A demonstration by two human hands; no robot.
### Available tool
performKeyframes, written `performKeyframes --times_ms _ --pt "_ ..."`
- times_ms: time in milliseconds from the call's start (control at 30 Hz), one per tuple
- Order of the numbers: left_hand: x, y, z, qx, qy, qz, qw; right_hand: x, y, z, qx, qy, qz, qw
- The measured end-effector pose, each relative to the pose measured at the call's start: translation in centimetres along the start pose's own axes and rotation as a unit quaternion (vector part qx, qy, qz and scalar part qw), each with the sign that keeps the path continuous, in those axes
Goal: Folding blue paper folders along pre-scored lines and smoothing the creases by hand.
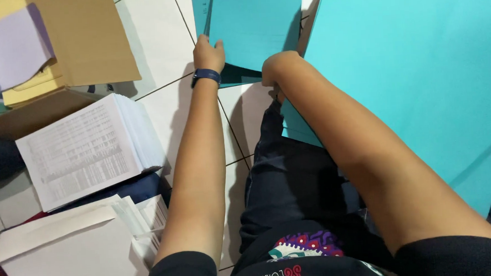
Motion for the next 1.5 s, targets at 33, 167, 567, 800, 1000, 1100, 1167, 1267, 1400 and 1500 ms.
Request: performKeyframes --times_ms 33,167,567,800,1000,1100,1167,1267,1400,1500 --pt "-0.8 -0.6 1.1 0.028 0.001 -0.028 0.999 -0.1 -0.1 0.0 -0.017 -0.015 0.042 0.999" --pt "-4.7 -5.5 5.9 0.089 -0.036 -0.025 0.995 -1.0 2.5 -0.4 -0.051 -0.056 0.119 0.990" --pt "-8.4 -23.0 15.7 0.340 -0.306 0.059 0.887 4.0 -13.3 18.5 -0.348 0.335 0.549 0.683" --pt "-5.4 -34.5 24.4 0.464 -0.162 -0.016 0.871 18.7 -20.1 32.4 -0.445 0.464 0.524 0.558" --pt "-2.2 -33.1 29.5 0.609 -0.371 0.068 0.697 29.2 -14.8 43.9 -0.079 0.424 0.603 0.670" --pt "3.0 -26.1 34.4 0.541 -0.427 0.008 0.724 30.3 -13.7 44.4 -0.182 0.431 0.595 0.653" --pt "5.1 -21.5 38.0 0.490 -0.454 -0.024 0.744 30.6 -15.2 43.4 -0.225 0.465 0.564 0.645" --pt "9.5 -14.6 42.6 0.403 -0.493 -0.068 0.768 30.6 -16.8 42.2 -0.211 0.499 0.529 0.653" --pt "15.2 -4.0 44.0 0.266 -0.539 -0.113 0.791 30.7 -16.0 42.7 -0.239 0.511 0.517 0.644" --pt "19.0 -1.3 42.8 0.191 -0.553 -0.125 0.801 30.4 -15.5 42.9 -0.259 0.490 0.526 0.646"
Point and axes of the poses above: each hand's wrist, its own y-axis towards the middle knuckle, its own x-axis out of the palm, z = x × y, the point moved 3 cm from there along y, towards the middle knuckle, and after that the axes turned 15 degrees about -z, right-handed, at the moved point
